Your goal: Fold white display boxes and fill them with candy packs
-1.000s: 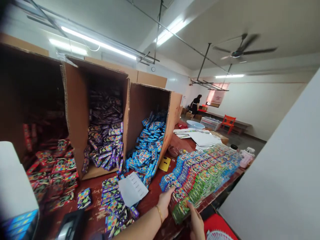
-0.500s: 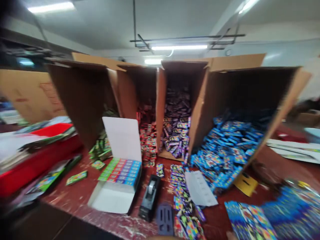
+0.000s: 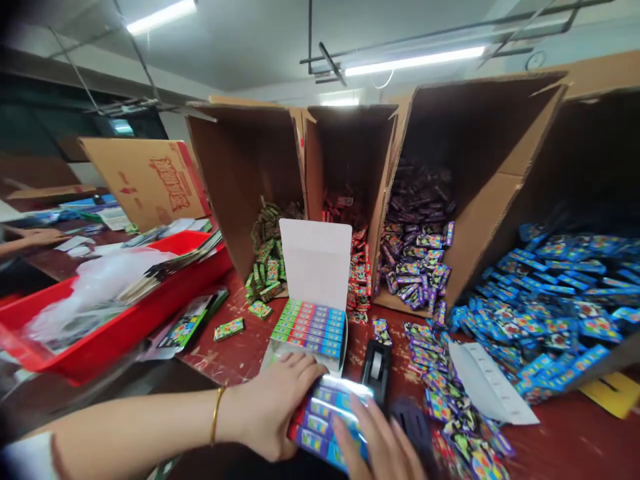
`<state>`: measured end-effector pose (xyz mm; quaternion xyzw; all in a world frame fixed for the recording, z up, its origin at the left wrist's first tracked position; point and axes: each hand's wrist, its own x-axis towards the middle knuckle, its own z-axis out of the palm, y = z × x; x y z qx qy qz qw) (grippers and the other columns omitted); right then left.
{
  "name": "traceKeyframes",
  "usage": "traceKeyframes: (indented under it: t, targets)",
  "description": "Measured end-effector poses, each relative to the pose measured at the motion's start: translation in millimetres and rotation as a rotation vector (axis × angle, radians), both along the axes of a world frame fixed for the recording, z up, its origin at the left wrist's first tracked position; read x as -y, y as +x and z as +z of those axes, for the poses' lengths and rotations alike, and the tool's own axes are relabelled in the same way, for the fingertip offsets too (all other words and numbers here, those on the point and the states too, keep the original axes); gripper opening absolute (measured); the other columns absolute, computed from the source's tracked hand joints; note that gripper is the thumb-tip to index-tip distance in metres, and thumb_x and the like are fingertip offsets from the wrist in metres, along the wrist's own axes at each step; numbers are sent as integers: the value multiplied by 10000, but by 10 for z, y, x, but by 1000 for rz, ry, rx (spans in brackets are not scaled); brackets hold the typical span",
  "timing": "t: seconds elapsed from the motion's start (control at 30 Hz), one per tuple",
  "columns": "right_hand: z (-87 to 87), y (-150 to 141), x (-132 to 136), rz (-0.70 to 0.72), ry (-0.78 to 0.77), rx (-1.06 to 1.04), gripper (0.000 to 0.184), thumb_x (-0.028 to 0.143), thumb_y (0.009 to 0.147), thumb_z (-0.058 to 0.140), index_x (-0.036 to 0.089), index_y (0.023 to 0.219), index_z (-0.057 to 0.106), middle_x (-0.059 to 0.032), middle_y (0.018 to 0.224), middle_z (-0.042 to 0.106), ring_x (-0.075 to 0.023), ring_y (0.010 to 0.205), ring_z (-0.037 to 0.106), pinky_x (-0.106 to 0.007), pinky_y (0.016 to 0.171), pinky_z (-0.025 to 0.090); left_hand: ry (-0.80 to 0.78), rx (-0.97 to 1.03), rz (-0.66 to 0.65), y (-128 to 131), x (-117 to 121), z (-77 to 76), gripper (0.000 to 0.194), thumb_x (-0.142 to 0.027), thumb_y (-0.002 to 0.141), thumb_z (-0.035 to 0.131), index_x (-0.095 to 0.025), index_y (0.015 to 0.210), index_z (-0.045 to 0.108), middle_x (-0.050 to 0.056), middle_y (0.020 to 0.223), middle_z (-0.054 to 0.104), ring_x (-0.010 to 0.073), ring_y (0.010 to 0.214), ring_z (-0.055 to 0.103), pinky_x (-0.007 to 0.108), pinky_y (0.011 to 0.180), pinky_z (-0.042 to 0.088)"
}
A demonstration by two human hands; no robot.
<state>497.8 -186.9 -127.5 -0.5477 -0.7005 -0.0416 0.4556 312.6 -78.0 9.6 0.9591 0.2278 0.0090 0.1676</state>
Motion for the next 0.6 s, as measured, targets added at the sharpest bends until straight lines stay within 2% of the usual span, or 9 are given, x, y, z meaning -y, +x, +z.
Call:
traceKeyframes:
  t: [0.1, 0.17, 0.23, 0.3, 0.37, 0.43, 0.5, 0.6]
  targets:
    - [240, -364, -187, 11, 34, 339, 537, 333, 806, 569, 239, 1329, 494, -68, 1344, 558, -299, 1170, 553, -458, 971, 369, 66, -102, 18, -222, -219, -131, 842, -289, 498, 690, -127, 1277, 414, 147, 1145, 537, 311, 992, 526, 468, 946, 432]
    - [281, -523, -378, -56, -12, 435, 548, 203, 798, 543, 209, 1341, 469, -68, 1395, 508, -280, 1224, 510, -458, 1008, 319, 76, -121, 33, -287, -384, -266, 880, -289, 508, 700, -104, 1312, 394, 168, 1169, 532, 324, 1015, 527, 482, 953, 434]
    - [200, -604, -537, -113, -100, 422, 546, 161, 799, 546, 214, 1337, 463, -64, 1402, 500, -267, 1255, 481, -450, 1018, 321, 66, -119, 17, -344, -545, -387, 931, -283, 538, 712, -75, 1369, 348, 201, 1238, 506, 348, 1105, 505, 501, 1006, 403]
    - [55, -622, -628, -125, -166, 391, 491, 189, 813, 571, 206, 1297, 492, -77, 1353, 545, -260, 1220, 508, -437, 996, 366, 35, -85, -44, -408, -677, -469, 917, -328, 613, 717, -80, 1405, 325, 231, 1370, 418, 377, 1251, 420, 533, 1078, 332]
    - [-65, -601, -660, -122, -201, 370, 424, 210, 819, 594, 196, 1238, 530, -86, 1289, 590, -253, 1162, 547, -418, 962, 412, 35, -38, -98, -485, -754, -503, 870, -446, 696, 702, -109, 1413, 342, 235, 1485, 281, 402, 1361, 283, 583, 1112, 261]
    - [-107, -560, -657, -109, -234, 359, 395, 220, 816, 617, 200, 1204, 546, -82, 1257, 607, -252, 1133, 562, -416, 953, 431, 81, -5, -110, -589, -763, -507, 804, -533, 748, 667, -141, 1393, 390, 210, 1522, 230, 402, 1395, 218, 609, 1112, 252]
    - [-75, -518, -640, -97, -258, 355, 393, 215, 814, 626, 215, 1199, 545, -74, 1241, 612, -253, 1109, 574, -422, 947, 443, 133, 28, -63, -736, -715, -517, 653, -488, 809, 635, -181, 1353, 443, 170, 1463, 373, 348, 1359, 327, 562, 1097, 328]
    - [23, -480, -617, -66, -250, 339, 316, 204, 844, 584, 232, 1158, 557, -68, 1187, 632, -241, 1037, 605, -409, 895, 478, 181, 157, 82, -1016, -589, -623, 377, -340, 885, 576, -238, 1244, 522, 97, 1212, 596, 240, 1137, 556, 423, 976, 489]
